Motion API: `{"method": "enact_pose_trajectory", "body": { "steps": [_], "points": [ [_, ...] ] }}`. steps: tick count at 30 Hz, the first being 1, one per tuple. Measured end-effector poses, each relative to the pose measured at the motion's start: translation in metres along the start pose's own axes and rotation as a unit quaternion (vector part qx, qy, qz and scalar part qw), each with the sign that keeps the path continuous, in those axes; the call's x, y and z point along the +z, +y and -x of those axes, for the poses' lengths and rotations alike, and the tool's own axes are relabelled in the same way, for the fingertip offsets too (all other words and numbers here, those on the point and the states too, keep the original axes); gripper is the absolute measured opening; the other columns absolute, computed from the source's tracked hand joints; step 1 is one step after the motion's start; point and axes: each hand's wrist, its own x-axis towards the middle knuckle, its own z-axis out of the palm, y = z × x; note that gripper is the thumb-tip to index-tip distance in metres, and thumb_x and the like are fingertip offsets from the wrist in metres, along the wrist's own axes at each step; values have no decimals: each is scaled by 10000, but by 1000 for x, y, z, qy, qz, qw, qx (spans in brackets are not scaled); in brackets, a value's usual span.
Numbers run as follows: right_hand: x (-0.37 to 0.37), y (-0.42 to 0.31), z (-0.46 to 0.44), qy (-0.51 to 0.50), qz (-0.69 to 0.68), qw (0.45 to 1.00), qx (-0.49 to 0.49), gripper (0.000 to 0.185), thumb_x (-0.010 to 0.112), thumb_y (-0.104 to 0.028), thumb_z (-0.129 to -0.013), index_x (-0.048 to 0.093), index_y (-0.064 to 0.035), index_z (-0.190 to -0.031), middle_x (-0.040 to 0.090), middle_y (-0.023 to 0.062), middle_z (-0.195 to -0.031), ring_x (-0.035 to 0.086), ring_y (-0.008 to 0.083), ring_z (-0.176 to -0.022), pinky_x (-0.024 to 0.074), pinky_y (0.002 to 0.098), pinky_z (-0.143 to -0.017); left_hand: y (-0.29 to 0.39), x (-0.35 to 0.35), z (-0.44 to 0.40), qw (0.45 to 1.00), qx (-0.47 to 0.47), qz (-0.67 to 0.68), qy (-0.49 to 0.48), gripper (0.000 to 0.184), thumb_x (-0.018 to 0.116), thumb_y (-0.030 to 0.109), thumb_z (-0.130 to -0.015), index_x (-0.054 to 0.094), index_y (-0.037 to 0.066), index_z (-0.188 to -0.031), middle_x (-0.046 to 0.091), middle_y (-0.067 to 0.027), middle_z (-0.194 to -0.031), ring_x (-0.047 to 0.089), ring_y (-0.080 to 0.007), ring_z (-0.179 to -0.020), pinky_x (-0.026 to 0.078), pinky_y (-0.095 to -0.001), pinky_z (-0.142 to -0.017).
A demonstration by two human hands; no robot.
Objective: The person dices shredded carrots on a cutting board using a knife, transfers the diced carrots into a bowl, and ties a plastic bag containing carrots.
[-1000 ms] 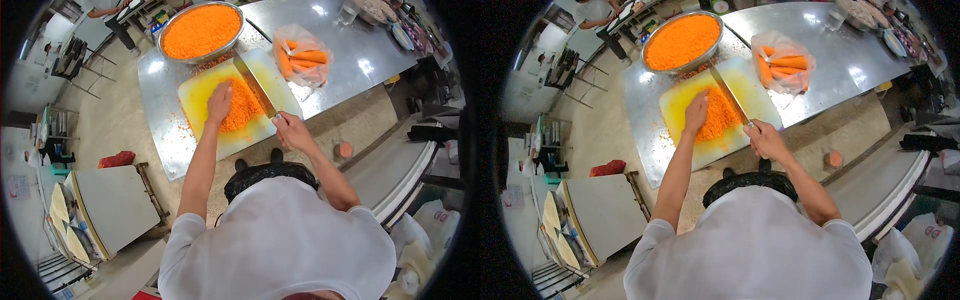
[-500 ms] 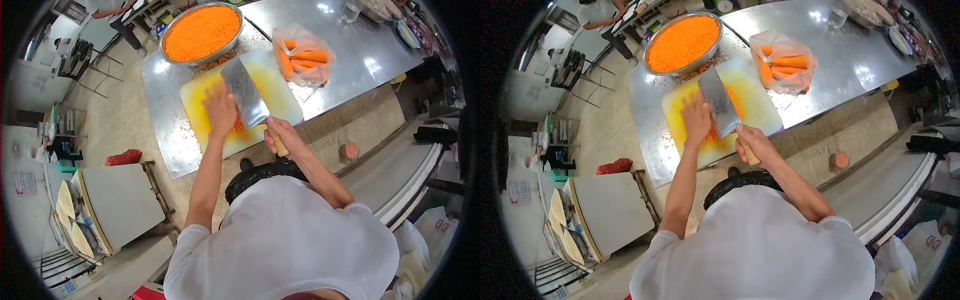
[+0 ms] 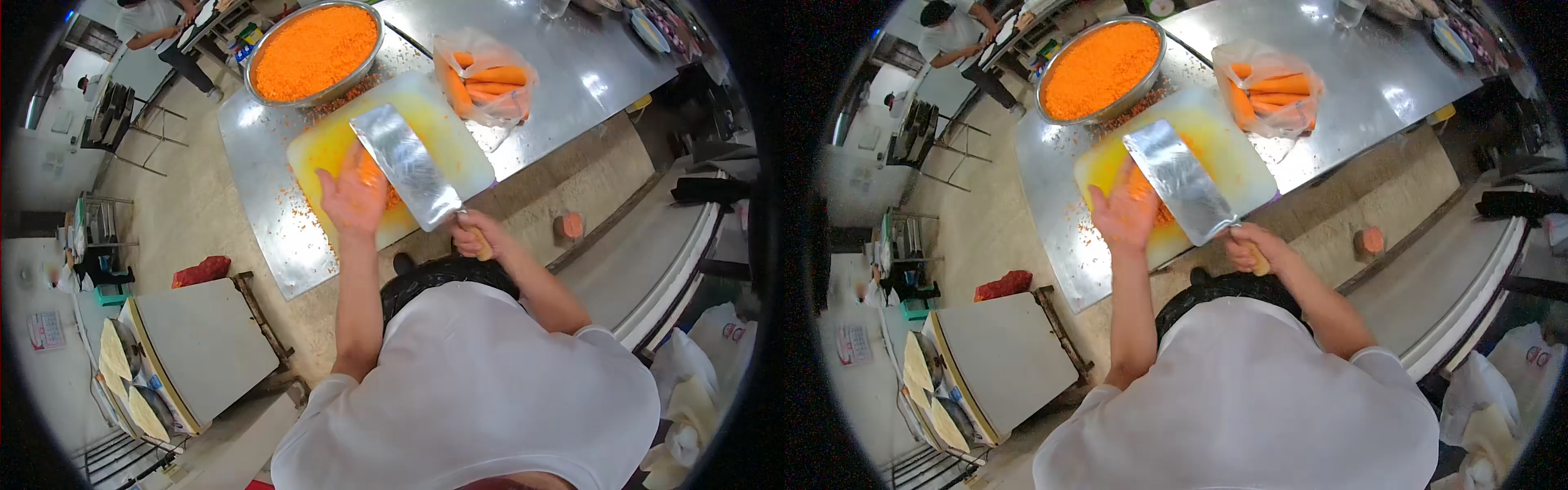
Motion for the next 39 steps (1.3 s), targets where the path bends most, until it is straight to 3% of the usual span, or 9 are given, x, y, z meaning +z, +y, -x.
{"method": "enact_pose_trajectory", "body": {
  "steps": [4, 8, 10, 15, 18, 20, 22, 26, 39],
  "points": [
    [31, -33, 32, 263, 405, 876, -24, 358, 638, -281, -1002, 636, -7, -1233, 594, 27, -699, 581, 149, -539, 476, 315, -512, 47, -45, -16, 895, 33, -436, 86, 740, 349, 553, -1102, 415, -42, -1537, 410, -221, -1617, 369, -377, -1508, 253, -512, -1251],
    [51, -62, 11, 366, 691, 603, -159, 363, 667, -245, -950, 622, 35, -1175, 704, 175, -759, 704, 308, -650, 560, 426, -618, 34, -124, 11, 323, 124, -926, 154, 690, 357, 449, -1118, 347, -73, -1570, 367, -299, -1615, 273, -466, -1535, 170, -551, -1267],
    [30, -47, -21, 373, 789, 480, -88, 368, 658, -212, -927, 582, 52, -1171, 712, 258, -805, 715, 437, -740, 571, 521, -707, 4, -118, 0, 361, 144, -908, 153, 680, 365, 433, -1119, 342, -72, -1575, 358, -299, -1622, 258, -460, -1545, 155, -544, -1272],
    [65, 10, -72, 336, 827, 447, -56, 354, 649, -210, -935, 548, -1, -1202, 711, 249, -848, 719, 428, -786, 549, 565, -706, -13, -98, -6, 452, 138, -877, 87, 802, 523, 480, -1051, 272, -36, -1611, 181, -293, -1691, 128, -479, -1573, 112, -615, -1256],
    [31, -15, -39, 314, 710, 603, -187, 343, 663, -278, -982, 572, -10, -1177, 671, 159, -772, 668, 270, -652, 540, 466, -605, -9, -88, 17, 350, 168, -918, -80, 940, 641, 537, -967, 228, 27, -1640, 66, -272, -1717, 36, -522, -1568, 80, -694, -1225],
    [53, -43, -2, 388, 421, 816, -76, 334, 685, -345, -995, 628, -52, -1145, 656, 88, -807, 669, 214, -732, 539, 357, -599, -6, -100, 23, 284, 163, -929, -172, 1028, 708, 575, -905, 209, 81, -1656, 21, -259, -1723, -6, -554, -1556, 65, -740, -1199],
    [2, -42, 31, 311, 314, 890, -113, 355, 666, -387, -1022, 629, -85, -1204, 600, 1, -830, 615, 117, -742, 515, 267, -578, -10, -102, 12, 244, 168, -945, -141, 1002, 688, 594, -914, 233, 98, -1656, 43, -265, -1717, 20, -559, -1550, 75, -734, -1198],
    [-38, 0, 21, 428, 198, 879, -68, 360, 669, -355, -1022, 593, -109, -1273, 597, 9, -869, 573, 85, -690, 507, 235, -541, -15, -94, 6, 258, 156, -948, -103, 924, 669, 593, -930, 300, 129, -1639, 108, -256, -1703, 91, -551, -1535, 114, -724, -1193],
    [107, 44, -35, 259, 260, 922, -125, 280, 607, -288, -1043, 587, -42, -1175, 563, 22, -740, 554, 111, -562, 462, 279, -519, -40, -28, 3, 484, 246, -839, 40, 616, 799, 277, -873, 597, 41, -1405, 443, -272, -1483, 410, -477, -1365, 317, -586, -1156]
  ]
}}
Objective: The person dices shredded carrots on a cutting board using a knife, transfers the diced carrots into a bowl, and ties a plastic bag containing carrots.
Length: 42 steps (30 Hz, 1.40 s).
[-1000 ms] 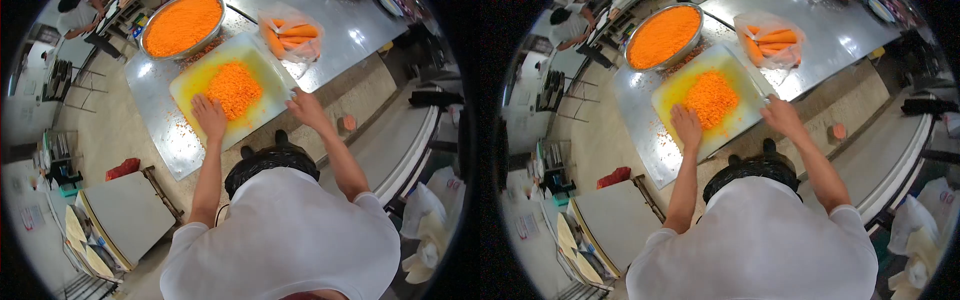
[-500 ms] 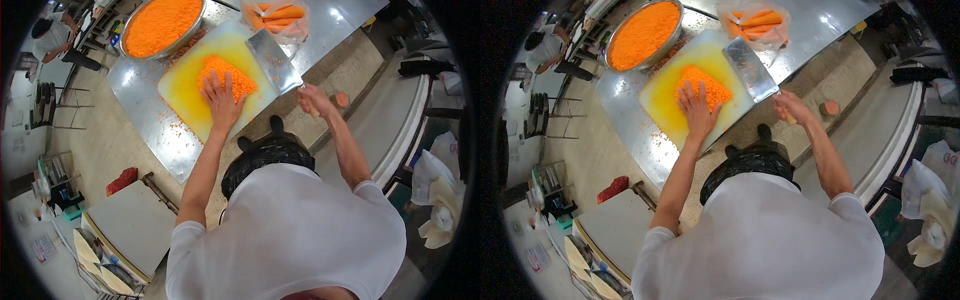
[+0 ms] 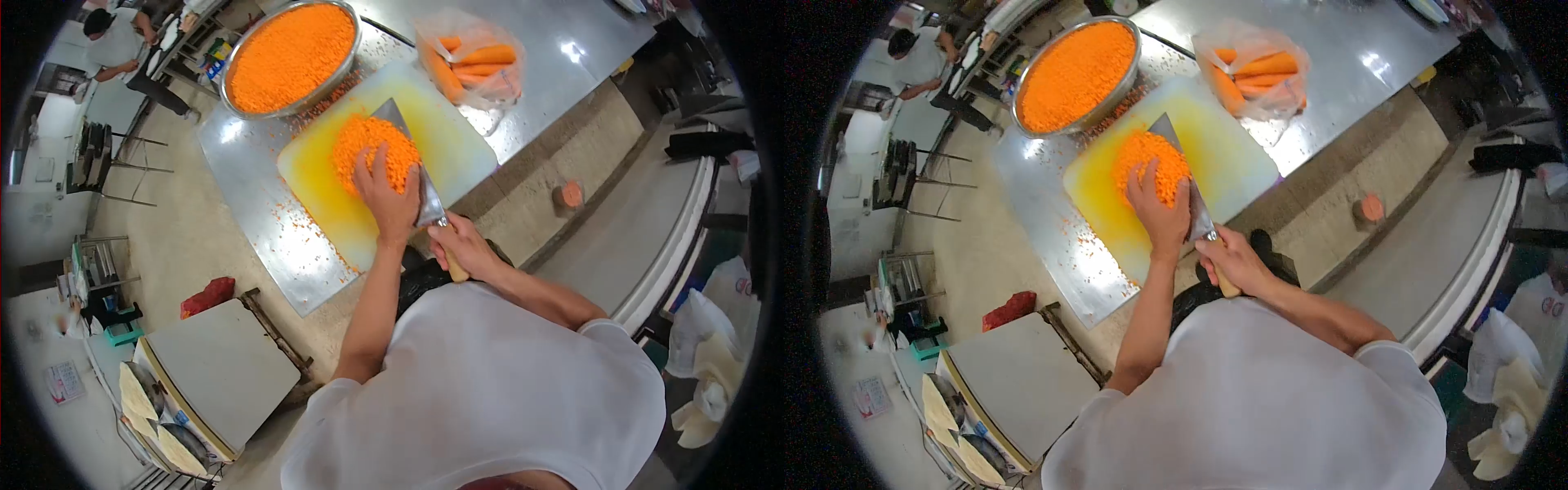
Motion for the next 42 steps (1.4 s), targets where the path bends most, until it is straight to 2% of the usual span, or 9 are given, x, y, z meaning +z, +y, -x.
{"method": "enact_pose_trajectory", "body": {
  "steps": [8, 14, 18, 21, 25, 26, 31, 40, 42],
  "points": [
    [25, -95, -68, -64, 22, 991, -120, 368, 579, -370, -1071, 546, -46, -1242, 570, 23, -748, 552, 113, -553, 462, 281, -513, 11, -22, -126, 987, 84, -71, 117, 599, 804, 280, -872, 609, 38, -1384, 524, -262, -1408, 472, -451, -1319, 364, -535, -1143],
    [25, -163, -138, -103, 31, 993, -42, 331, 642, -372, -1033, 560, -63, -1117, 542, 9, -692, 548, 110, -536, 452, 284, -489, -144, -3, -309, 964, 116, -163, 177, 480, 783, 282, -887, 670, 8, -1264, 661, -204, -1228, 573, -398, -1218, 402, -517, -1087],
    [-18, -110, -90, -48, 127, 989, -54, 327, 699, -225, -957, 613, -26, -1201, 584, 14, -721, 551, 105, -554, 464, 289, -516, -112, -29, -257, 957, 181, -162, 159, 360, 708, 252, -951, 695, -3, -1205, 698, -196, -1174, 600, -404, -1161, 411, -513, -1074],
    [-78, -73, -40, -7, 177, 984, -4, 399, 706, -163, -925, 633, -6, -1285, 597, 12, -752, 573, 101, -590, 483, 290, -548, -128, -44, -140, 999, 33, -30, 25, 379, 564, 280, -1044, 680, -27, -1233, 679, -222, -1258, 573, -426, -1233, 388, -530, -1114],
    [-148, -65, -40, 48, 473, 849, -232, 471, 681, -142, -882, 605, 18, -1318, 684, 172, -800, 673, 249, -660, 541, 396, -642, -188, 12, -95, 995, -28, -89, -42, 536, 391, 354, -1115, 516, -28, -1470, 492, -243, -1538, 414, -387, -1462, 279, -476, -1230],
    [-146, -95, -43, 41, 527, 842, -113, 502, 684, -163, -861, 594, 23, -1319, 694, 237, -866, 711, 349, -773, 553, 459, -737, -188, 27, -100, 989, -52, -115, -72, 562, 356, 360, -1130, 462, -22, -1529, 439, -235, -1597, 372, -362, -1511, 249, -451, -1257],
    [-124, -115, -132, 20, 672, 701, -236, 386, 624, -142, -847, 605, -70, -1226, 697, 203, -845, 694, 419, -817, 541, 548, -726, -115, 16, -103, 953, 35, -2, -301, 551, 345, 348, -1130, 502, -32, -1496, 447, -256, -1589, 361, -410, -1510, 255, -480, -1255],
    [-64, -32, -71, -1, 560, 802, -209, 420, 667, -157, -888, 601, -84, -1296, 673, 200, -805, 703, 381, -779, 536, 509, -716, -162, -30, -52, 995, -85, 25, -38, 484, 409, 321, -1119, 596, -52, -1364, 555, -266, -1463, 480, -414, -1406, 317, -494, -1203],
    [-67, -58, -44, 38, 386, 918, -78, 317, 658, -235, -985, 611, -61, -1246, 621, 102, -738, 652, 188, -687, 493, 371, -570, -159, -7, -52, 992, 38, -80, -87, 477, 445, 314, -1106, 581, -48, -1384, 574, -260, -1431, 496, -412, -1381, 296, -516, -1209]
  ]
}}
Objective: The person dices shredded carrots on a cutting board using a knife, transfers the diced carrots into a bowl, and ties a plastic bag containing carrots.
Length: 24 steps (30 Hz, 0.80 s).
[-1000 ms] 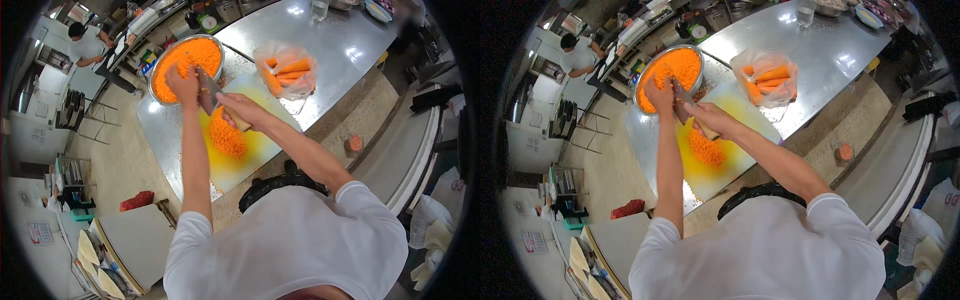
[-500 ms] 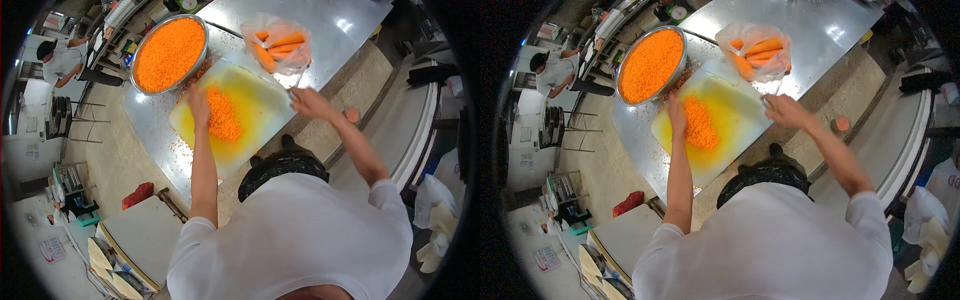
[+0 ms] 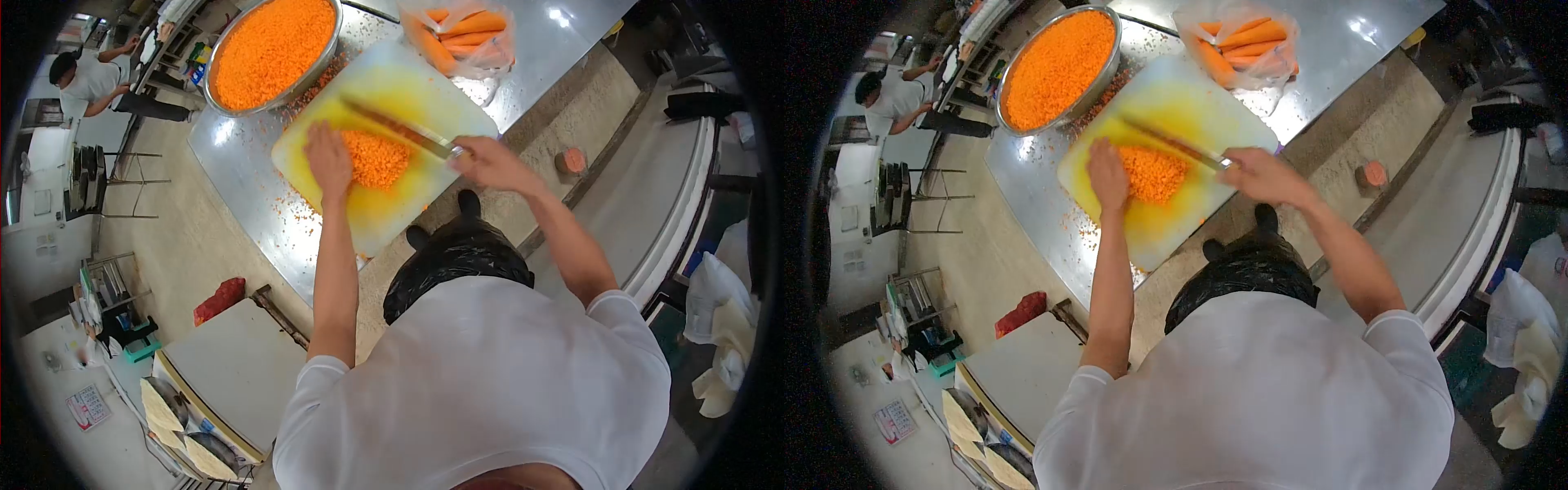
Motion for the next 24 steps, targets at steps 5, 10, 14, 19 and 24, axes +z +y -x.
{"method": "enact_pose_trajectory", "body": {
  "steps": [5, 10, 14, 19, 24],
  "points": [
    [-44, 93, 28, 7, -317, 939, 129, 391, 602, -365, -1058, 595, -60, -1303, 562, -2, -733, 542, 90, -584, 446, 253, -479, 49, -28, 14, 971, 94, 141, -172, 576, 548, 398, -1056, 536, -10, -1462, 514, -272, -1477, 415, -445, -1435, 249, -571, -1226],
    [36, 72, 23, 52, -322, 918, 226, 276, 597, -347, -1068, 583, -86, -1159, 554, 6, -734, 544, 109, -545, 446, 255, -465, 97, -26, 58, 997, 46, -47, -35, 743, 680, 479, -961, 483, 17, -1510, 414, -290, -1547, 367, -471, -1450, 279, -570, -1206],
    [137, 37, 10, -54, -412, 898, 144, 275, 556, -293, -1081, 553, -58, -1224, 546, 23, -707, 534, 122, -532, 454, 295, -487, 111, 7, 54, 994, -85, -33, 58, 731, 730, 418, -938, 491, 13, -1499, 420, -288, -1543, 394, -463, -1432, 292, -565, -1195],
    [121, 9, 13, -89, -432, 894, 85, 257, 520, -278, -1091, 550, -50, -1206, 545, 25, -712, 519, 122, -529, 461, 289, -530, 114, 0, 43, 984, -127, 42, 115, 668, 778, 330, -912, 546, -12, -1437, 499, -275, -1478, 456, -443, -1376, 341, -534, -1172],
    [71, -60, -5, -100, -399, 911, 16, 298, 496, -337, -1110, 540, -46, -1156, 553, 30, -733, 542, 130, -545, 458, 287, -526, 141, -40, -32, 980, -56, 45, 187, 619, 788, 309, -908, 583, -28, -1385, 575, -268, -1401, 522, -430, -1314, 383, -507, -1146]
  ]
}}
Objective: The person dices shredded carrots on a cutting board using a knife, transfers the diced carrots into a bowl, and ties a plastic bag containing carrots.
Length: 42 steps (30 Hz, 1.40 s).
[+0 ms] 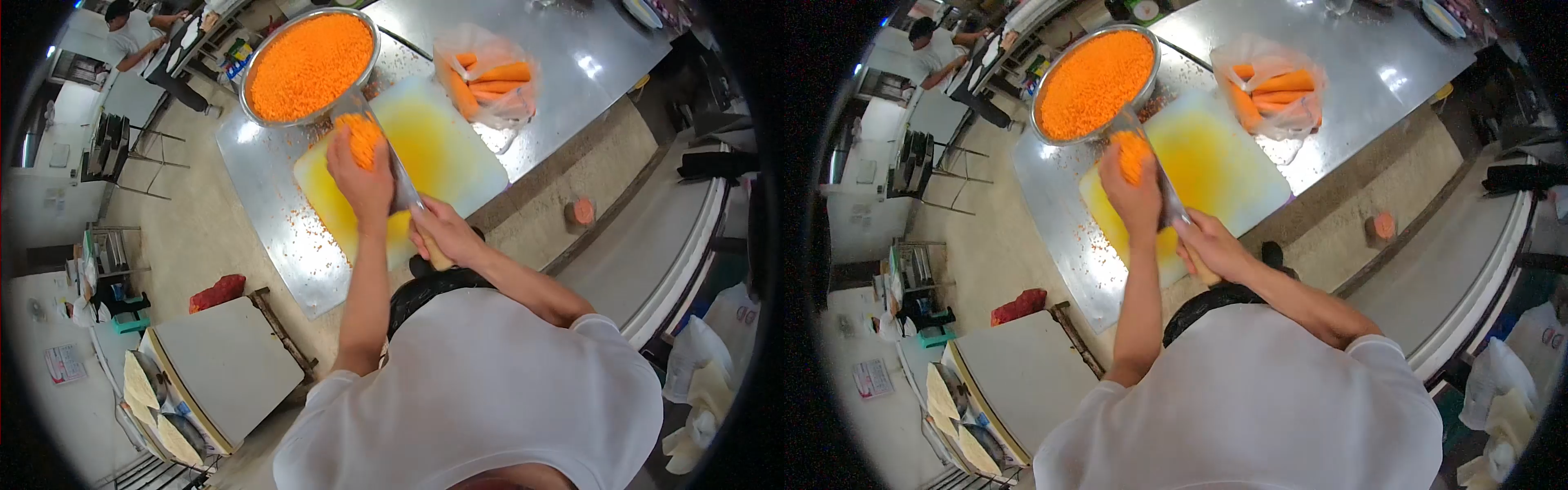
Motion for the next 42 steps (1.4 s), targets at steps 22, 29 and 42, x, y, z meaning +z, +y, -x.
{"method": "enact_pose_trajectory", "body": {
  "steps": [22, 29, 42],
  "points": [
    [-137, -24, 80, 94, 226, 965, 93, 394, 725, -122, -943, 620, 4, -1301, 600, 82, -722, 554, 165, -593, 489, 337, -592, -168, 136, -301, 947, 62, -311, -51, 628, 497, 468, -1047, 475, 59, -1523, 415, -287, -1562, 398, -558, -1384, 300, -655, -1143],
    [-180, -56, 42, 67, 591, 801, -69, 493, 727, -161, -883, 617, -60, -1353, 691, 223, -858, 690, 418, -805, 534, 489, -717, -130, 22, -62, 994, -77, -60, 47, 523, 548, 325, -1040, 515, -36, -1418, 560, -262, -1419, 493, -440, -1341, 387, -542, -1122],
    [-84, 4, -16, -76, 518, 845, -109, 406, 706, -214, -912, 585, -96, -1281, 660, 161, -810, 689, 340, -711, 526, 495, -647, -69, -90, 110, 914, 6, -233, -331, 986, 582, 573, -996, 187, -89, -1611, 179, -344, -1673, 138, -491, -1571, 138, -605, -1259]
  ]
}}
